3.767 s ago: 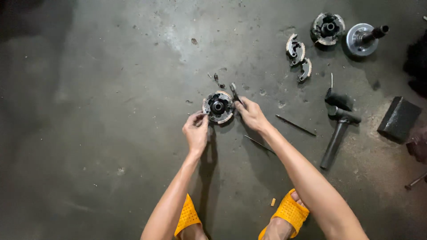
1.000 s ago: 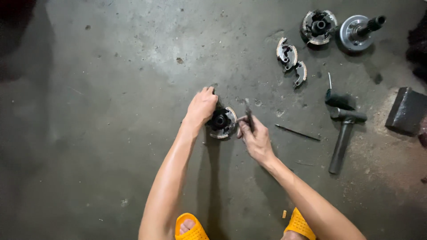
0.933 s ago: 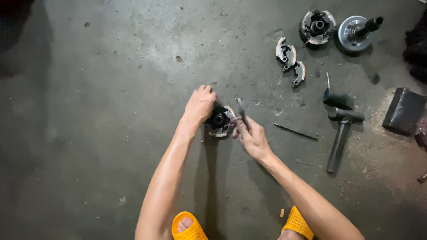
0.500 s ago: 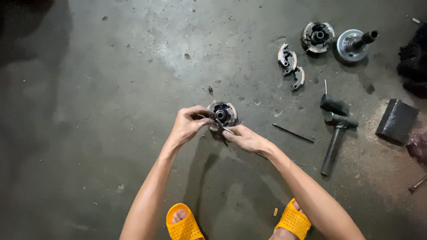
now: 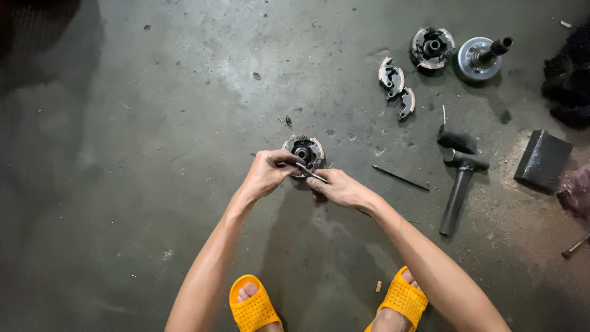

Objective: The person sits on the floor and disassembles a circular mechanical component using pliers and a hammer. They remove small metal pieces and springs, then reassemble the parts by hand and with tools.

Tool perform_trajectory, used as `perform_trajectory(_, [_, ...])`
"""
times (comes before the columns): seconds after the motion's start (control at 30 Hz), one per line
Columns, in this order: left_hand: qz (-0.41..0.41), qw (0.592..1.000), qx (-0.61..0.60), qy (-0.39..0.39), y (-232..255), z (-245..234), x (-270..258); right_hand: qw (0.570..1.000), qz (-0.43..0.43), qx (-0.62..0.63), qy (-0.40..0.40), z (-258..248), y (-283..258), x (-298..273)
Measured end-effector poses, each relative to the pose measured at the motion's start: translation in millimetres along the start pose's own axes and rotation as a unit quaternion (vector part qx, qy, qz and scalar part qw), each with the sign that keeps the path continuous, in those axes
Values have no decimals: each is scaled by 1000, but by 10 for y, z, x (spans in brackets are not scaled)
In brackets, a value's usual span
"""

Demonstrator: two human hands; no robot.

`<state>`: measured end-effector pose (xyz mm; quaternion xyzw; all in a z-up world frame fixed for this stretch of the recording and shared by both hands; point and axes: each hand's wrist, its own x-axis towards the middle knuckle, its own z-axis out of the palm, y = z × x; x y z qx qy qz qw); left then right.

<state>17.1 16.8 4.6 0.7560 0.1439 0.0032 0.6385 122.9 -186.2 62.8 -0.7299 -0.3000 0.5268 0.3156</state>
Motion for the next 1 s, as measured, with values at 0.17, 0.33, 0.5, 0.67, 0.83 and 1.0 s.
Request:
perform_trajectory(0.17, [-27, 999, -41, -2, -34, 94, -60, 984, 16, 174, 24, 250, 355, 117])
perform_trajectory(0.33, [-56, 991, -114, 44, -197, 224, -156, 966, 22, 253, 52, 449, 631, 276])
perform_trajectory(0.5, [-26, 981, -122, 147, -59, 273, -243, 963, 5, 267, -33, 311, 357, 181])
perform_trajectory(0.67, [-129, 927, -119, 331, -206, 298, -402, 973, -9, 182, 143, 93, 636, 389])
perform_trajectory(0.83, [-145, 923, -82, 347, -506, 613, -682, 934, -77, 29, 347, -67, 647, 710])
perform_trajectory(1.0, [-123, 909, -113, 381, -459, 807, -595, 933, -52, 84, 345, 172, 705, 517])
